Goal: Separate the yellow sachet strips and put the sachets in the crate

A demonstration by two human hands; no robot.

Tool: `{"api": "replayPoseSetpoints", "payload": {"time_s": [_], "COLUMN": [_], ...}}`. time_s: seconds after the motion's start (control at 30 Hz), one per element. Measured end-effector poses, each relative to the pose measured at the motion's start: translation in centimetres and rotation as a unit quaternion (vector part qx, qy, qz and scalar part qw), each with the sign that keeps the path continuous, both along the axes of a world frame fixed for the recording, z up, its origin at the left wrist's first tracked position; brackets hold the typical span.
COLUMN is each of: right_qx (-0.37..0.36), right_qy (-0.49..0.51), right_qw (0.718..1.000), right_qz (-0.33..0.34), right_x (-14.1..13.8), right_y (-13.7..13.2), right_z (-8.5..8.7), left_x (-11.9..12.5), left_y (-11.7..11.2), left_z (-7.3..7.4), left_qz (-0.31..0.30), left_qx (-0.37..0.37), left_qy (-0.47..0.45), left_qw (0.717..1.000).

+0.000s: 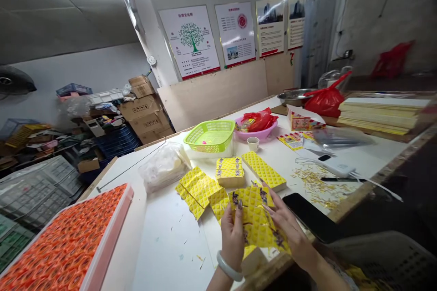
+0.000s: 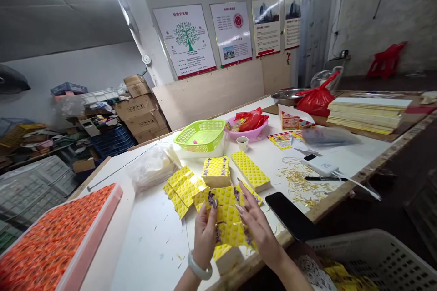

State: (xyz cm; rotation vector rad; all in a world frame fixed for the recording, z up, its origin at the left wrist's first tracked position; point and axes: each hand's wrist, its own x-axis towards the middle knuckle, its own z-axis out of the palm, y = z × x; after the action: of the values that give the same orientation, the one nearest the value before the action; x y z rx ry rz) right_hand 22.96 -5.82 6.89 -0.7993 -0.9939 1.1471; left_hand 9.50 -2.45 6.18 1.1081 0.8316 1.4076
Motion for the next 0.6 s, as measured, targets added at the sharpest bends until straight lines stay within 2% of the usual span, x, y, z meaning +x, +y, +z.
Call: {"api": "replayPoseSetpoints", "payload": {"time_s": [0.1,0.2,0.3,0.4,0.47,0.53,0.6], "right_qx": [0.009,0.008,-0.05,-0.094,-0.139,-0.181,-0.194], "right_qy": [0.049,0.036,0.069,0.138,0.191,0.245,0.288], "right_qw": [0.998,0.998,0.994,0.983,0.97,0.952,0.938], "right_qz": [-0.027,-0.054,-0.069,-0.079,-0.056,-0.035,-0.011], "right_x": [-1.0,-1.6,-1.9,-1.8,-1.7,-1.7,-1.9], "right_y": [-0.7,-1.2,-1.6,-2.1,-2.5,-3.2,-3.7], "right_z": [-0.6,-1.8,-1.9,-1.0,-0.2,0.7,1.6], "left_x": [1.0,1.3,0.3,-1.9,-3.5,-4.6,-4.8], "left_y": [-1.2,-2.2,-3.1,-3.4,-3.1,-2.8,-2.6], "left_z": [-1.0,-1.1,0.2,2.2,3.4,4.0,3.8], "left_qz": [0.027,0.024,-0.057,-0.172,-0.214,-0.238,-0.252], "left_qx": [-0.017,-0.027,0.059,0.19,0.253,0.263,0.229], "left_qy": [-0.01,0.021,0.129,0.275,0.312,0.287,0.21], "left_qw": [0.999,0.999,0.988,0.927,0.89,0.89,0.916]}}
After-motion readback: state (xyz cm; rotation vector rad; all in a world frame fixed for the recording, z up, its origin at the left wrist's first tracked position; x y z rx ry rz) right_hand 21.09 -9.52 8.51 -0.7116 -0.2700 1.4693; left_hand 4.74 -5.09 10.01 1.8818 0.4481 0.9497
